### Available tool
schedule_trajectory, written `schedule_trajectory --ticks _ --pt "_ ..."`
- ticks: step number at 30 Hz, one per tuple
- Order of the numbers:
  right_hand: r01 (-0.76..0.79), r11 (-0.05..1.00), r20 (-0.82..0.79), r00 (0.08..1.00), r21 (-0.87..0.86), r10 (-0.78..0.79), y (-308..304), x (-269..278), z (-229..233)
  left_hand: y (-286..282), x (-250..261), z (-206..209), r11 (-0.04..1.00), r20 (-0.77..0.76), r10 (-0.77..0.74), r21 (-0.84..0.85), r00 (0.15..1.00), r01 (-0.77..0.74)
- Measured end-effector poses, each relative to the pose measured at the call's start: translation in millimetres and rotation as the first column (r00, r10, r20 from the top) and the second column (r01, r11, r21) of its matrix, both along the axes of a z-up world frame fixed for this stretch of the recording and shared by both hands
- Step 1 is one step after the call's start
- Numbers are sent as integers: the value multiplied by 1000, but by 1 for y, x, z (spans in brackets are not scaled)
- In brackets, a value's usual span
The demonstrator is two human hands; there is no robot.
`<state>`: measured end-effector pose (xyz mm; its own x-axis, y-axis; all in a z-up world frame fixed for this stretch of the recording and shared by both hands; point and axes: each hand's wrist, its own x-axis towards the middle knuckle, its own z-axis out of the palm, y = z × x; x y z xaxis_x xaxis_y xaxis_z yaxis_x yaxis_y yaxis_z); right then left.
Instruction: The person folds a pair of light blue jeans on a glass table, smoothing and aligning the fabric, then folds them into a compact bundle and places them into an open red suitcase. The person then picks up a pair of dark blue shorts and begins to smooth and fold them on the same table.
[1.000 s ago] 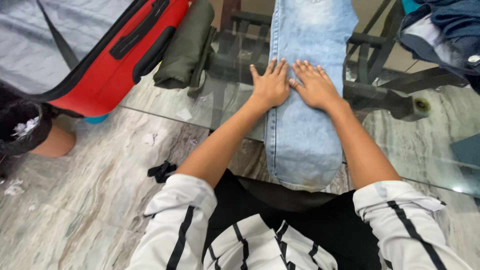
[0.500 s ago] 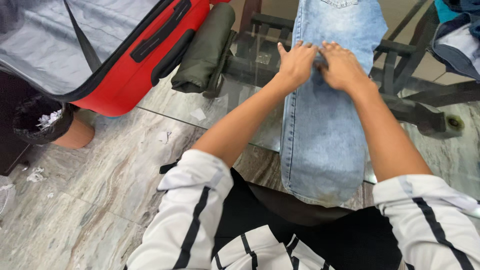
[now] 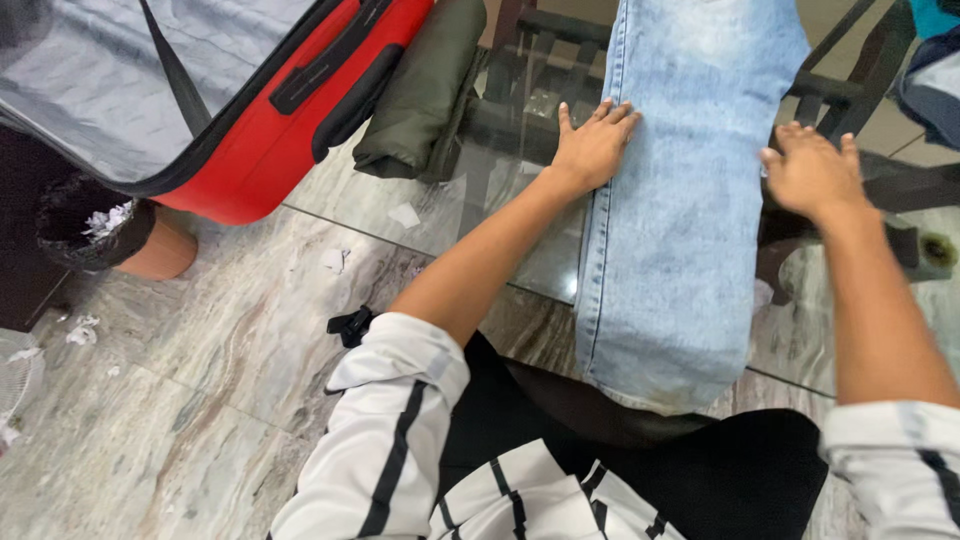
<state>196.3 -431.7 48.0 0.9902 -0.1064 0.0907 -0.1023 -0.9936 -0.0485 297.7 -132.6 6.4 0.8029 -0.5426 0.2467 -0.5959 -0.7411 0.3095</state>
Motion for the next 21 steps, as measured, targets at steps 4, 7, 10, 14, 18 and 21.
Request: schedule_trajectory --ticks 4,7,10,14,18,21 --pt "-259 939 141 963 226 232 18 -61 11 26 -28 5 951 -95 -265 -188 960 244" --pt "-409 908 24 912 86 409 57 -112 17 48 -62 22 913 -214 -399 -181 892 365" --pt "-429 901 -66 899 58 432 85 -162 29 73 -102 44 881 -296 -467 -73 833 467" --pt "-548 825 -8 832 134 554 94 -218 36 106 -155 59 842 -306 -494 66 814 535" --pt "-547 832 108 825 -89 554 105 -257 13 115 -184 52 837 -229 -444 240 866 492" --pt "-476 853 254 816 -215 519 118 -274 -8 107 -196 31 877 183 -445 284 876 386"
